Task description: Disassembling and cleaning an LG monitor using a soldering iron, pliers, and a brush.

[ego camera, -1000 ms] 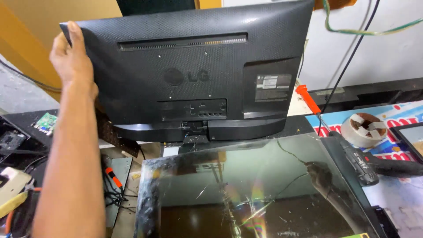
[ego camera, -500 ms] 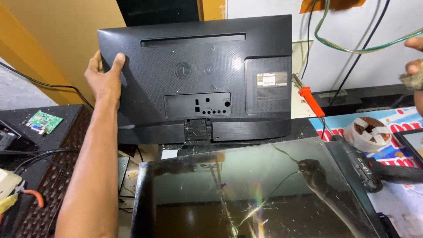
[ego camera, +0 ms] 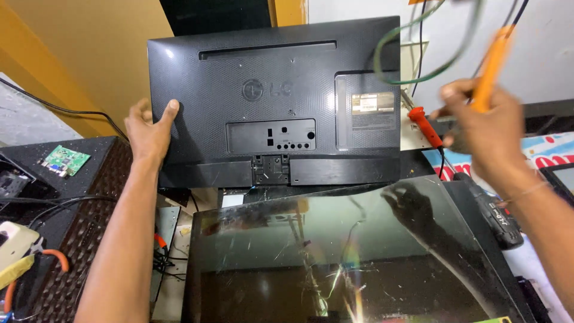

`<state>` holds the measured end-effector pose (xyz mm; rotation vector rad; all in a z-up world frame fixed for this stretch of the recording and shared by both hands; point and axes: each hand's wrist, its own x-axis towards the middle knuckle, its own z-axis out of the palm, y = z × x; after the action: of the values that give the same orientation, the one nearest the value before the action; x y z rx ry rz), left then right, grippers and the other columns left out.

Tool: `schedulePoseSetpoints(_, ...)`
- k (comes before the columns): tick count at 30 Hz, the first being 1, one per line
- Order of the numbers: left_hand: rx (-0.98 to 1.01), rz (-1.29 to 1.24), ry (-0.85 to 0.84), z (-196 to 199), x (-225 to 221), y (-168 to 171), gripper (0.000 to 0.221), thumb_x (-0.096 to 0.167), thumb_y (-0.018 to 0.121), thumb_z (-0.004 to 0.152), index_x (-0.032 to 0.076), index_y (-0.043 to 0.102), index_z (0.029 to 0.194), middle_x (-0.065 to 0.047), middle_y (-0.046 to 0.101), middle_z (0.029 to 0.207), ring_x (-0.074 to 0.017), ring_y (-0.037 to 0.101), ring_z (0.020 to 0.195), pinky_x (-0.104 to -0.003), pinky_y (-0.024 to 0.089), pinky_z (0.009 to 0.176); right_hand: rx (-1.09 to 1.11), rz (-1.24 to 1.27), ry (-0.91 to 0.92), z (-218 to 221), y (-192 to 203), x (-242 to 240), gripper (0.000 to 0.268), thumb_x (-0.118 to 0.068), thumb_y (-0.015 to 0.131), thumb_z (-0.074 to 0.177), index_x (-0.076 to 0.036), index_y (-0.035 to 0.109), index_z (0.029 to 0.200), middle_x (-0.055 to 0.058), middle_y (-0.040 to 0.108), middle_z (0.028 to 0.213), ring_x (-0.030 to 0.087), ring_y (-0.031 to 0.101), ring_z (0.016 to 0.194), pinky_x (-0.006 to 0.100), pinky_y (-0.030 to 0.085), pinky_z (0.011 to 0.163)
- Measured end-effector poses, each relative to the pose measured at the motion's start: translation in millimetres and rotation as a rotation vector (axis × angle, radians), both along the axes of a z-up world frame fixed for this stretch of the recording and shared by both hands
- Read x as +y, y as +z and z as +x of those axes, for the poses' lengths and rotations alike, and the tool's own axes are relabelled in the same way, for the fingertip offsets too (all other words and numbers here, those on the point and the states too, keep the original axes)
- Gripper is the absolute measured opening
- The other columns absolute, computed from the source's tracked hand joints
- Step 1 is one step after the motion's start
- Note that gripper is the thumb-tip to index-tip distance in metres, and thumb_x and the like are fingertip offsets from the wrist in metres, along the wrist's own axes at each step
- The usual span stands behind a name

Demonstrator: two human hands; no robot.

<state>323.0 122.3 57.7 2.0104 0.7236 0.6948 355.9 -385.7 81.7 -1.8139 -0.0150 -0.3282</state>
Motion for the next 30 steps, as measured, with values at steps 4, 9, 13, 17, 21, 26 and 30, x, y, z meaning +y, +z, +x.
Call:
schedulePoseSetpoints(4,0.123,-0.007,0.003,-13.5,2.6,-15.0,0.086,0.067,0.063,0.092,0.003,0.048,0.148,-0.023,0.052,0.149,-0.0361,0.050,0.137,-0.049,0.041,0.112,0.251,-0.237,0.030,3.0,-27.3,20.0,0.029,-0.037,0.064,0.108,-0.009,0.071,0.116,0.012,0.067,0.080,0.021,0.051,0.050,0.033,0.039,0.041)
schedulePoseSetpoints(9,0.106,-0.137,-0.022,-17.0,-0.5,-19.3,0.084,0.072,0.059,0.090,-0.002,0.059,0.131,-0.005,0.065,0.113,-0.0188,0.060,0.105,-0.034,0.046,0.091,0.339,-0.326,0.198,24.7,-59.7,26.3,0.049,-0.056,0.059,0.102,-0.008,0.054,0.089,0.011,0.055,0.072,0.022,0.048,0.044,0.032,0.034,0.042)
schedulePoseSetpoints(13,0.076,-0.148,0.056,-4.4,27.8,-53.6,0.109,0.075,0.061,0.087,-0.006,0.033,0.154,-0.022,0.038,0.160,-0.0345,0.038,0.148,-0.041,0.032,0.120,0.456,-0.341,0.208,41.2,-65.2,24.8,0.049,-0.046,0.074,0.098,-0.012,0.041,0.085,0.010,0.048,0.071,0.021,0.046,0.050,0.033,0.036,0.050)
schedulePoseSetpoints(17,-0.120,-0.056,0.034,-1.8,22.6,-54.3,0.056,0.062,0.069,0.102,0.010,0.057,0.085,0.000,0.052,0.078,-0.0143,0.049,0.075,-0.035,0.046,0.068,0.363,-0.175,0.107,46.9,-60.0,21.7,0.047,-0.035,0.085,0.091,-0.005,0.049,0.089,0.011,0.051,0.066,0.019,0.049,0.046,0.033,0.038,0.041)
schedulePoseSetpoints(21,-0.329,0.067,0.010,23.1,14.6,-68.1,0.059,0.069,0.060,0.097,0.014,0.042,0.083,0.001,0.042,0.086,-0.0161,0.036,0.083,-0.038,0.035,0.073,0.213,-0.007,0.061,68.0,-68.8,14.1,0.038,-0.021,0.084,0.092,-0.020,0.046,0.090,-0.004,0.038,0.077,0.008,0.035,0.056,0.025,0.035,0.044)
schedulePoseSetpoints(26,-0.210,-0.049,0.079,28.8,-7.4,-65.8,0.081,0.074,0.061,0.091,0.003,0.029,0.112,-0.011,0.031,0.118,-0.0250,0.029,0.111,-0.039,0.027,0.093,0.284,-0.004,0.016,86.4,-74.0,6.0,0.048,-0.027,0.084,0.095,-0.017,0.040,0.079,0.003,0.039,0.059,0.014,0.038,0.049,0.033,0.035,0.042)
schedulePoseSetpoints(30,-0.139,-0.098,0.071,23.8,-13.8,-52.2,0.094,0.075,0.059,0.087,-0.007,0.057,0.131,-0.016,0.058,0.144,-0.0256,0.056,0.129,-0.040,0.044,0.105,0.286,0.043,0.037,87.3,-73.5,6.8,0.037,-0.027,0.084,0.094,-0.015,0.049,0.096,0.002,0.033,0.061,0.014,0.031,0.050,0.032,0.034,0.039)
